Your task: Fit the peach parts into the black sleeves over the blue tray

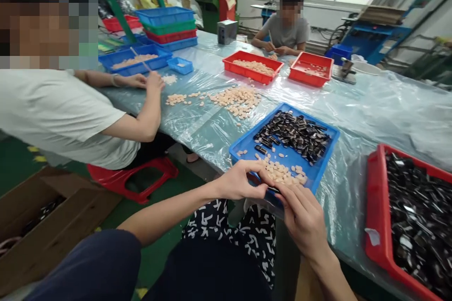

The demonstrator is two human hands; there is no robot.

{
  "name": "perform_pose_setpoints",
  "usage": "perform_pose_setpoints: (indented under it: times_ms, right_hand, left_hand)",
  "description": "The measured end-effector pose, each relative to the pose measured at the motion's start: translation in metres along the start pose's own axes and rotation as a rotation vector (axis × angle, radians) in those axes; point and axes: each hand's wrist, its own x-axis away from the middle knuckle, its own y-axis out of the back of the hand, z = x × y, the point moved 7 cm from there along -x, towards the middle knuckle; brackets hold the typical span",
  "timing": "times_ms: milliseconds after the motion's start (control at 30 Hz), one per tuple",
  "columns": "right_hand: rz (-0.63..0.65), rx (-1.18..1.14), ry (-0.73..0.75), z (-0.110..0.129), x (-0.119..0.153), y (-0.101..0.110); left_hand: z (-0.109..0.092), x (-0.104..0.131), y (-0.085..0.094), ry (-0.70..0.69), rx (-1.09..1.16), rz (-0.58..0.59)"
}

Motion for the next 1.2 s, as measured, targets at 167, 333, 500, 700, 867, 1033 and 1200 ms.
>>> perform_pose_setpoints:
  times_ms: [167,333,500,700,867,1033,1200]
  right_hand:
    - [-0.027,-0.053,0.051,-0.006,0.006,0.008]
    - [-0.104,-0.082,-0.058,-0.017,0.009,0.018]
    - [-0.133,-0.131,-0.177,-0.021,0.008,0.023]
    - [-0.159,0.112,-0.28,-0.048,0.014,0.067]
    - [-0.18,0.574,-0.579,-0.117,0.072,0.145]
    - [-0.154,0.7,-0.657,-0.138,0.102,0.176]
    - [-0.108,0.449,-0.588,-0.1,0.074,0.151]
  left_hand:
    - [0.005,0.003,-0.011,-0.04,0.136,-0.13]
    - [-0.001,0.001,-0.017,-0.079,0.166,-0.218]
    - [-0.018,-0.004,-0.021,-0.185,0.101,-0.158]
    - [-0.023,-0.024,0.009,-0.339,-0.449,-0.042]
    - [0.004,-0.052,0.029,-0.066,-0.791,0.416]
    - [0.017,-0.095,0.024,-0.005,-1.01,0.454]
    - [0.047,-0.124,0.007,0.018,-1.417,0.603]
